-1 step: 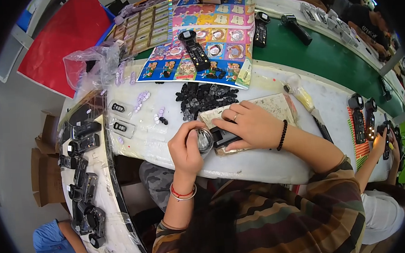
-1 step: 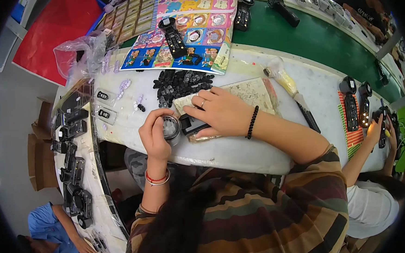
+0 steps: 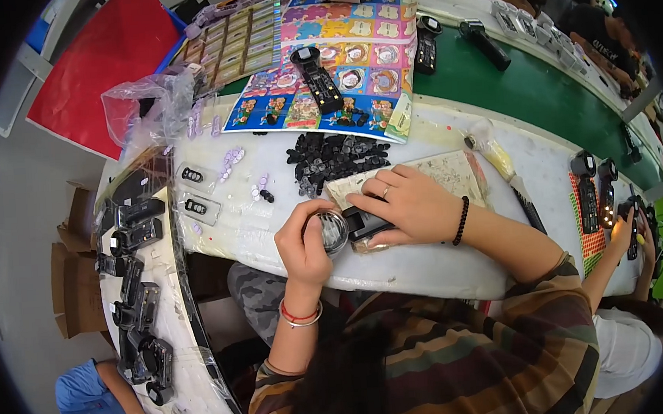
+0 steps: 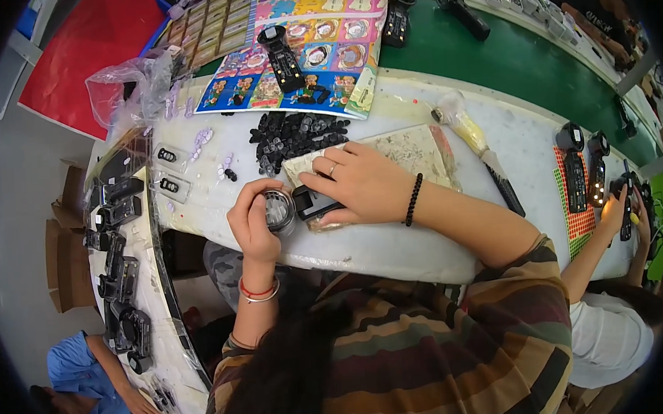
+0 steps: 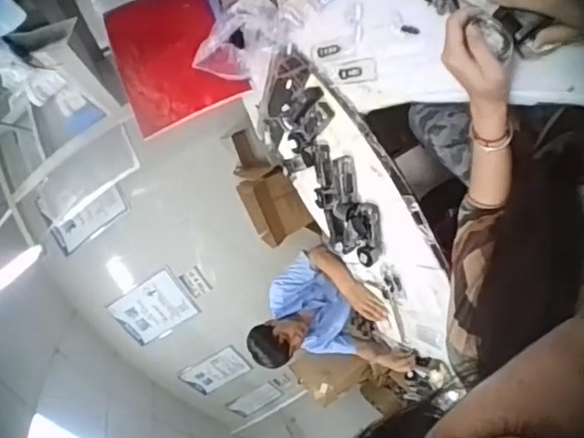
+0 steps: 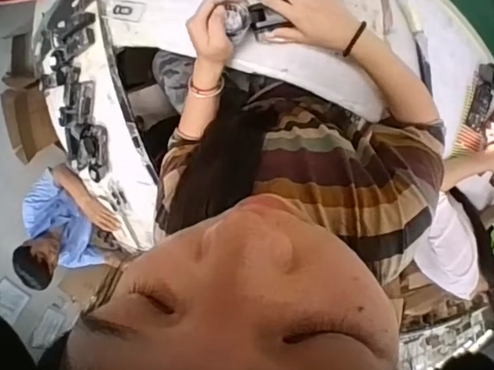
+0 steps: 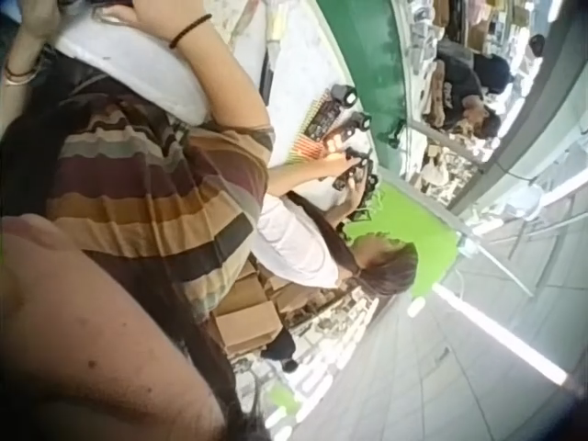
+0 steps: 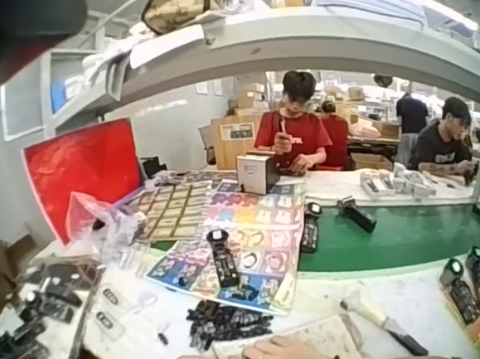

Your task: Assembling the internal components and outer shells of handheld electronic devices at an assembly line workbench.

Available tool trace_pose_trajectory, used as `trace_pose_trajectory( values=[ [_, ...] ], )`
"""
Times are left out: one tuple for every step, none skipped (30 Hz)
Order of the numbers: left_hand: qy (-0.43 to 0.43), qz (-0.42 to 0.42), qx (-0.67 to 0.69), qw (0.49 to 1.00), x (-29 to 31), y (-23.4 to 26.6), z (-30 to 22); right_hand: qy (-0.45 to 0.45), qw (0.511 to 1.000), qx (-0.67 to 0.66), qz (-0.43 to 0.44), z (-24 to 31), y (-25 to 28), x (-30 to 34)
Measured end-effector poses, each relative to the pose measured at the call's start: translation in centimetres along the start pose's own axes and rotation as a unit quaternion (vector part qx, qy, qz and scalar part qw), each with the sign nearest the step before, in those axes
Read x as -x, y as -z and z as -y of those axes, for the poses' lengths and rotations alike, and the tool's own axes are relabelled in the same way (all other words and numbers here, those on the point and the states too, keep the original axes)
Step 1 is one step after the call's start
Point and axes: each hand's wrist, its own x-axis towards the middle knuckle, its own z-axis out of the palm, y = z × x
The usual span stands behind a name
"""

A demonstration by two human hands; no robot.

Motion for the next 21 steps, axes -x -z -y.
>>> trace_pose_trajectory(
  values=[
    [0.006,-0.013,0.023,1.0,0.7,-0.1,0.6,-0.008,1.0,-0.027,-0.004,0.1,0.0,0.2],
    [0.005,-0.028,0.046,0.999,0.9,-0.3,1.1,-0.008,1.0,-0.024,-0.009,-0.1,0.0,0.1],
    [0.022,-0.027,0.05,0.998,1.0,-0.4,1.3,-0.019,0.997,-0.073,0.002,-0.4,-0.1,0.0],
    [0.015,-0.025,0.05,0.998,0.9,-0.4,1.3,-0.03,0.992,-0.12,0.012,-0.6,-0.2,-0.1],
    [0.038,-0.034,0.072,0.996,0.8,-0.4,1.2,-0.034,0.99,-0.131,-0.033,-0.5,-0.5,0.1],
    [0.058,-0.045,0.095,0.993,0.7,-0.6,1.2,-0.034,0.985,-0.152,-0.077,-0.5,-1.0,0.3],
    [0.044,-0.071,0.113,0.99,0.5,-0.8,1.2,-0.033,0.977,-0.173,-0.12,-0.6,-1.1,0.5],
    [0.052,-0.094,0.142,0.984,0.2,-1.3,0.2,-0.054,0.972,-0.194,-0.123,-0.8,-0.7,0.6],
    [0.064,-0.113,0.172,0.977,-0.2,-1.5,-1.1,-0.054,0.971,-0.193,-0.128,-0.6,-0.6,0.7],
    [0.07,-0.103,0.181,0.976,-0.6,-1.1,-1.6,-0.069,0.959,-0.224,-0.158,-0.3,-0.6,0.8],
    [0.064,-0.094,0.291,0.95,-1.1,-1.2,-2.2,-0.084,0.946,-0.252,-0.188,-0.1,-0.3,1.0],
    [0.058,-0.083,0.398,0.912,-1.5,-1.4,-2.9,-0.077,0.943,-0.271,-0.176,-0.1,-0.3,1.2],
    [0.129,-0.088,0.473,0.867,-1.8,-1.9,-4.0,-0.143,0.845,-0.482,-0.181,0.8,-0.8,1.1],
    [0.154,-0.061,0.517,0.839,-0.8,-2.1,-1.6,-0.196,0.7,-0.665,-0.173,1.6,-1.4,0.9],
    [0.115,0.009,0.446,0.888,-0.5,-3.4,-1.4,-0.182,0.698,-0.664,-0.199,1.0,-2.5,0.6],
    [0.094,0.094,0.314,0.94,0.0,-3.8,0.7,-0.215,0.6,-0.751,-0.169,1.1,-2.7,0.6],
    [0.117,0.131,0.321,0.931,0.7,-4.5,-1.2,-0.277,0.621,-0.71,-0.183,1.0,-3.0,0.7],
    [0.132,0.129,0.319,0.929,1.3,-5.1,-1.9,-0.338,0.635,-0.667,-0.193,1.2,-3.4,0.7],
    [0.152,0.143,0.316,0.926,1.2,-5.0,-1.9,-0.327,0.608,-0.697,-0.193,0.8,-4.2,0.9],
    [0.174,0.154,0.312,0.921,1.0,-4.8,-1.9,-0.312,0.64,-0.679,-0.18,0.8,-4.0,0.8],
    [0.182,0.143,0.325,0.917,0.9,-4.5,-2.1,-0.296,0.671,-0.66,-0.166,0.9,-3.5,0.7]
  ],
)
